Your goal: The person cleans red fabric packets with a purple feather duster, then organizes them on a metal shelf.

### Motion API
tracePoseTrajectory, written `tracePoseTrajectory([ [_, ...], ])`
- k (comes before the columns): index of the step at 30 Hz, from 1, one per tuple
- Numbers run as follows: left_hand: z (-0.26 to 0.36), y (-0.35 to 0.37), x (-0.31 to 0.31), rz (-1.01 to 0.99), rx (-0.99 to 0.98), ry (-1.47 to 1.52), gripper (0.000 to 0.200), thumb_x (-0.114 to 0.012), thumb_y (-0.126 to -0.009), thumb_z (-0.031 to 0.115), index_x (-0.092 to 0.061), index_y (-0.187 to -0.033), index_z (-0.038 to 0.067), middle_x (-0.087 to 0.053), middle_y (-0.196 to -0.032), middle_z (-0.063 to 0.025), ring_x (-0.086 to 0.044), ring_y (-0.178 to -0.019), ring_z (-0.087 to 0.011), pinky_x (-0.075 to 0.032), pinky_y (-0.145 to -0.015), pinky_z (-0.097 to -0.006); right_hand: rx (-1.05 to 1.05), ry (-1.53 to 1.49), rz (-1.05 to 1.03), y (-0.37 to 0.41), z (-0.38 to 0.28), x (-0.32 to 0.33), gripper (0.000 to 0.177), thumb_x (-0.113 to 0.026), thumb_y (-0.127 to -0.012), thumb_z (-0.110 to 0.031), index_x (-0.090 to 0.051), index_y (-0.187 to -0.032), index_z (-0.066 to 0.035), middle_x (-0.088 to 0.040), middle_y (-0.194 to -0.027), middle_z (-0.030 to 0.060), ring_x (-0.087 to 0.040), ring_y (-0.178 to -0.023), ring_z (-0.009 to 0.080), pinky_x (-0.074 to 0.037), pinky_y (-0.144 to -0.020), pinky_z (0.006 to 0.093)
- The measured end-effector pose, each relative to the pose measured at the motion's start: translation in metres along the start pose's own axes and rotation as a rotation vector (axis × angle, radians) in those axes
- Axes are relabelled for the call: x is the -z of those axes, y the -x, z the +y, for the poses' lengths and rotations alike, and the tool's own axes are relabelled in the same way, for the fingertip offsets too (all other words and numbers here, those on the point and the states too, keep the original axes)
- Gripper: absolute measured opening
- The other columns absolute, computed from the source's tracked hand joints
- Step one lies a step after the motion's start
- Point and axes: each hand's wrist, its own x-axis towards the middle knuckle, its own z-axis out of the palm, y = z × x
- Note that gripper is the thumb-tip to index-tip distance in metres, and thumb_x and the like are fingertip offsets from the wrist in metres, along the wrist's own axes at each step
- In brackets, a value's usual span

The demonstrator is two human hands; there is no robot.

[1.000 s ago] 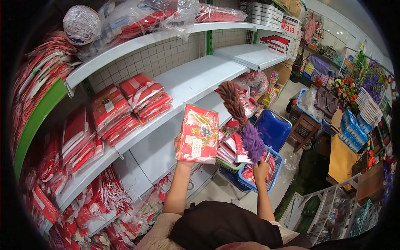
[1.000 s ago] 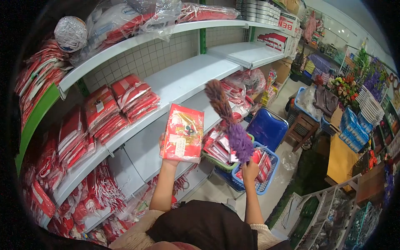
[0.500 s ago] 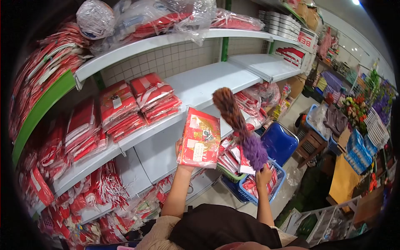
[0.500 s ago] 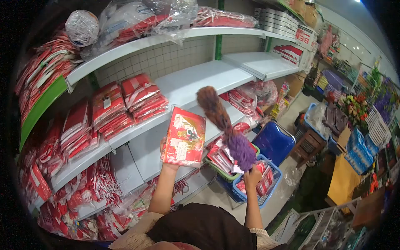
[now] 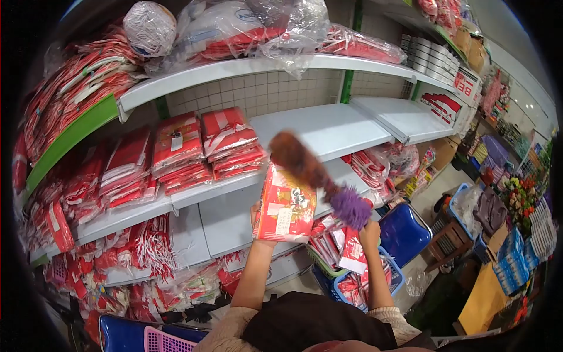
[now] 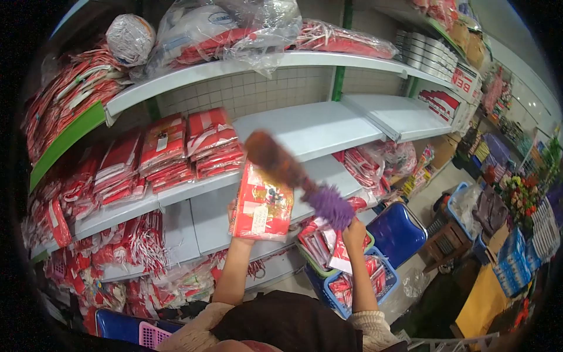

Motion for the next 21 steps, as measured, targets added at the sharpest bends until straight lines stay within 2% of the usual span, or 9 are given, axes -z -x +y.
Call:
tracePoseTrajectory([
  [2,0.001,0.003,-0.001,-0.008,-0.009,0.037,0.061,-0.051,-0.077,0.046,-0.047,-0.123,0.006,-0.052,-0.121,-0.015,-0.051,-0.107,-0.0336,-0.041,-0.092,-0.0501,0.036,-0.101,0.021,-0.033,-0.023,0.009,0.018,-0.057,-0.072,-0.015,-0.055,-0.078,0.002,-0.057,-0.065,0.0234,-0.056,-0.062,0.0414,-0.042,-0.059,0.0486],
  [4,0.0,0.006,-0.003,0.012,-0.037,0.064,0.058,-0.05,-0.078,0.041,-0.048,-0.122,0.004,-0.053,-0.12,-0.0155,-0.053,-0.107,-0.0329,-0.041,-0.092,-0.0487,0.04,-0.175,-0.06,-0.066,-0.047,0.02,0.02,-0.057,-0.074,-0.015,-0.053,-0.082,0.003,-0.057,-0.069,0.0248,-0.056,-0.065,0.0419,-0.042,-0.06,0.048],
  [6,0.002,0.009,-0.005,0.031,-0.076,0.072,0.055,-0.049,-0.079,0.039,-0.048,-0.121,0.003,-0.054,-0.12,-0.0155,-0.053,-0.106,-0.0323,-0.042,-0.092,-0.0478,0.159,-0.217,-0.078,-0.094,-0.067,0.024,0.023,-0.057,-0.076,-0.016,-0.051,-0.087,0.004,-0.058,-0.073,0.0262,-0.057,-0.07,0.0423,-0.043,-0.063,0.0486],
  [9,0.007,0.016,-0.008,0.046,-0.147,0.059,0.053,-0.05,-0.079,0.038,-0.049,-0.12,0.004,-0.054,-0.119,-0.015,-0.054,-0.105,-0.0318,-0.042,-0.091,-0.0479,0.224,-0.091,-0.159,-0.135,-0.083,0.011,0.026,-0.053,-0.076,-0.009,-0.048,-0.096,0.007,-0.058,-0.082,0.0284,-0.055,-0.08,0.0453,-0.043,-0.07,0.0499],
  [11,0.011,0.02,-0.013,0.01,-0.192,0.048,0.053,-0.05,-0.079,0.038,-0.049,-0.119,0.004,-0.054,-0.119,-0.0151,-0.054,-0.106,-0.0321,-0.042,-0.092,-0.0481,0.252,0.019,-0.201,-0.155,-0.108,0.01,0.023,-0.051,-0.075,-0.009,-0.05,-0.093,0.007,-0.059,-0.083,0.0283,-0.056,-0.081,0.0453,-0.044,-0.071,0.0502],
  [15,0.014,0.03,-0.022,-0.013,-0.255,0.016,0.053,-0.051,-0.078,0.038,-0.049,-0.119,0.004,-0.054,-0.119,-0.0156,-0.053,-0.107,-0.0326,-0.042,-0.092,-0.0485,0.332,0.062,-0.267,-0.185,-0.138,-0.012,0.02,-0.05,-0.076,-0.01,-0.053,-0.087,0.007,-0.06,-0.084,0.0279,-0.057,-0.083,0.0439,-0.046,-0.073,0.0495],
  [18,0.016,0.036,-0.018,-0.005,-0.27,0.038,0.055,-0.051,-0.078,0.038,-0.049,-0.12,0.004,-0.053,-0.12,-0.0158,-0.052,-0.108,-0.0329,-0.041,-0.093,-0.0488,0.239,-0.044,-0.485,-0.194,-0.166,-0.013,0.022,-0.051,-0.077,-0.013,-0.055,-0.083,0.007,-0.061,-0.082,0.027,-0.06,-0.082,0.0406,-0.047,-0.073,0.0472],
  [21,0.02,0.04,-0.008,0.021,-0.293,0.048,0.056,-0.05,-0.078,0.039,-0.048,-0.121,0.004,-0.052,-0.122,-0.016,-0.051,-0.109,-0.0328,-0.04,-0.094,-0.0493,0.321,0.076,-0.394,-0.169,-0.186,0.014,0.023,-0.055,-0.076,-0.016,-0.058,-0.09,0.003,-0.06,-0.092,0.0237,-0.057,-0.088,0.0419,-0.046,-0.075,0.0462],
])
